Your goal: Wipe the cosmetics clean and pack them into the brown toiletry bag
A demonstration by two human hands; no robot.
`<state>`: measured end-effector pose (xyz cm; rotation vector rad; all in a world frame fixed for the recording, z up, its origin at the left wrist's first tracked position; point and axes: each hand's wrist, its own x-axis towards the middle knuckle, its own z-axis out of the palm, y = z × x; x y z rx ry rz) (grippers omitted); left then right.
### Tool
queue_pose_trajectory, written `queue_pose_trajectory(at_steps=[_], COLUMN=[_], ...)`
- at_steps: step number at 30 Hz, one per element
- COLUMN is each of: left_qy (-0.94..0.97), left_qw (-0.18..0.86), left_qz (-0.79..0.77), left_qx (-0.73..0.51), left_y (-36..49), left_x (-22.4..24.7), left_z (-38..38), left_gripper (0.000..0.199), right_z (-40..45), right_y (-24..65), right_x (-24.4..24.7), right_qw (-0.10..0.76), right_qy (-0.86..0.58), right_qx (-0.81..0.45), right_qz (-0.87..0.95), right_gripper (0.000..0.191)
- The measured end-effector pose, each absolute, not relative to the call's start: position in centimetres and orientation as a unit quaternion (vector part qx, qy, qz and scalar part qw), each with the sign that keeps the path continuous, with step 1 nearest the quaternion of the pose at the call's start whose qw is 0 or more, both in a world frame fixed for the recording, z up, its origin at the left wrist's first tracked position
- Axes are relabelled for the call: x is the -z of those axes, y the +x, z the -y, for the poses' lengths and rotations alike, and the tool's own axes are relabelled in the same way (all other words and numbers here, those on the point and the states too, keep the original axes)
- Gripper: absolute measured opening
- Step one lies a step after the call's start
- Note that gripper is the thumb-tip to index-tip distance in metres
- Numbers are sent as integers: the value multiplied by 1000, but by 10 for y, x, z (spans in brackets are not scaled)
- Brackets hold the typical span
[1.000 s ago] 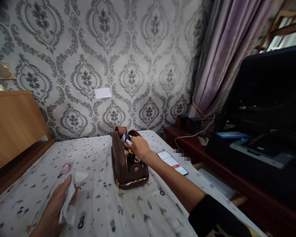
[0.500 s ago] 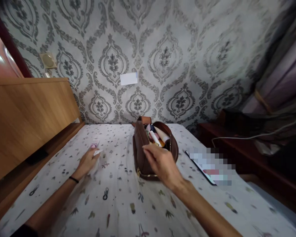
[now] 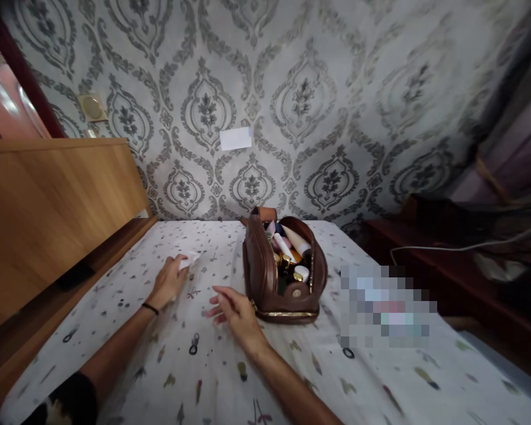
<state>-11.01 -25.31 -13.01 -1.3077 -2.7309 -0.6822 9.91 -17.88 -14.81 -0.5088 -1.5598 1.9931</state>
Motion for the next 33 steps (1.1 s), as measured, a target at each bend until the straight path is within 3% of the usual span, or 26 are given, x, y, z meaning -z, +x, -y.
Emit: queue_pose_trajectory(at_steps=[2, 6, 13, 22, 24, 28, 33], left_qy=[-463, -575, -623, -565, -556, -493, -356], left_qw=[13, -2, -33, -48, -50, -77, -167], left_qz=[853, 759, 695, 743, 736, 730, 674], left_qx=[242, 305, 356, 355, 383, 468, 625], left_y=[-79, -26, -10, -25, -29, -35, -44], left_x=[134, 146, 151, 150, 146, 134, 133], left_z=[265, 290, 295, 281, 277, 267, 258], left_gripper=[36, 39, 36, 75, 70, 25, 46], right_z=[184, 194, 196, 200, 199, 200, 204], right_y=[95, 90, 90, 96, 95, 94, 102], right_x=[153, 160, 165, 169, 174, 176, 167], right_qw=[265, 226, 189, 151, 136, 136, 160], right_qy=[-200, -162, -175, -149, -144, -112, -113], right_qx=[-809, -891, -923, -911, -906, -888, -840], right_qz=[485, 360, 286, 354, 374, 424, 506], right_gripper=[56, 49, 42, 58, 67, 80, 51])
